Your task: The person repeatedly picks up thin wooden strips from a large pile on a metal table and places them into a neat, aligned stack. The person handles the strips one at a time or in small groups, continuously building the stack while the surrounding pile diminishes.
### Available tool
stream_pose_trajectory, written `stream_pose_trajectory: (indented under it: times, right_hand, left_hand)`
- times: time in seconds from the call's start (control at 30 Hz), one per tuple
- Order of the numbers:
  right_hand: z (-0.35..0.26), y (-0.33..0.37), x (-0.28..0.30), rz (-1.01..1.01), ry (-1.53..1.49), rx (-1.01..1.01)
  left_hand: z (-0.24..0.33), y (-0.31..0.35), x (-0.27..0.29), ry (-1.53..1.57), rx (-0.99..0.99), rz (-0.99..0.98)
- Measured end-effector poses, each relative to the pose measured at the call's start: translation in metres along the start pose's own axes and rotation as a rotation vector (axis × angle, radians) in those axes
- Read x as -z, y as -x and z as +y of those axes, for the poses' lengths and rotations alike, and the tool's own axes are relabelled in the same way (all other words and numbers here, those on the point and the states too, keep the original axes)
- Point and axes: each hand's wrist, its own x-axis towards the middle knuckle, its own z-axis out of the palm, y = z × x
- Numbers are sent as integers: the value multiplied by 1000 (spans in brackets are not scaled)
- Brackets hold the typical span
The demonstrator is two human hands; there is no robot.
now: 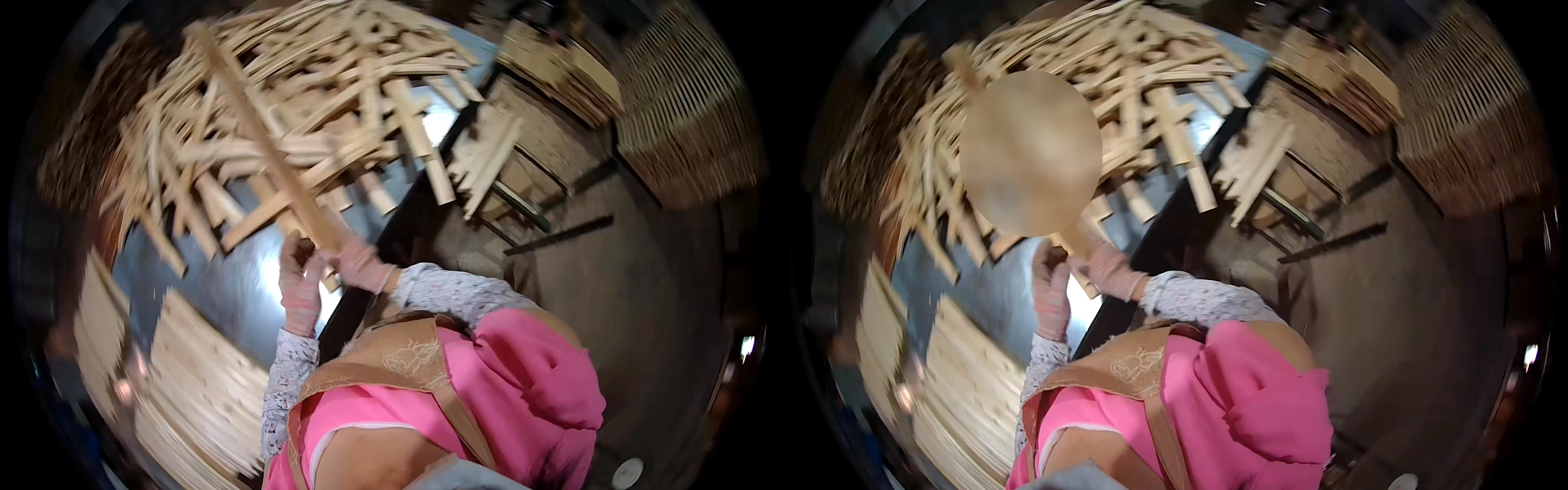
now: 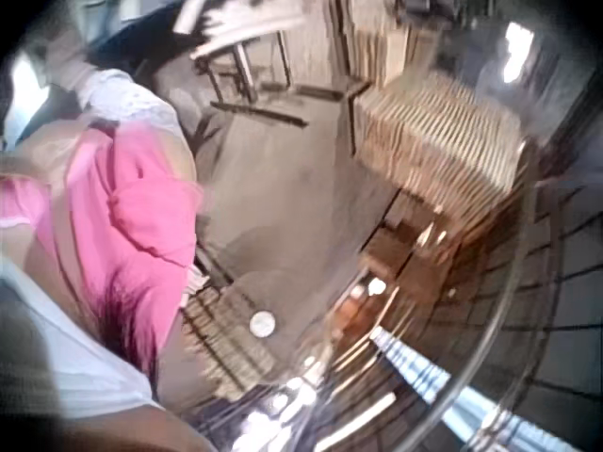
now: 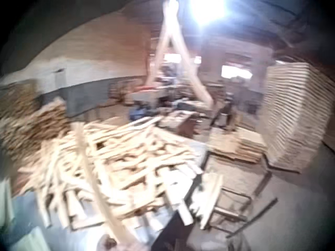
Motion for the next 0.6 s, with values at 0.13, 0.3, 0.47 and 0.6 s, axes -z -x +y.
stream_pose_trajectory:
  times: [0.13,0.3,0.47,0.6]
  right_hand:
    - [138,-50,204,506,-241,-273]
    - [379,0,337,1093,-40,-608]
    - [495,3,330,1011,-134,-838]
    - [526,-53,316,554,124,-1035]
  left_hand:
    - [-49,-42,-100,-106,60,-265]
    - [-40,-47,-148,-454,79,-465]
    - [-41,-38,-158,-664,234,-555]
    - [-66,-26,-145,-656,375,-506]
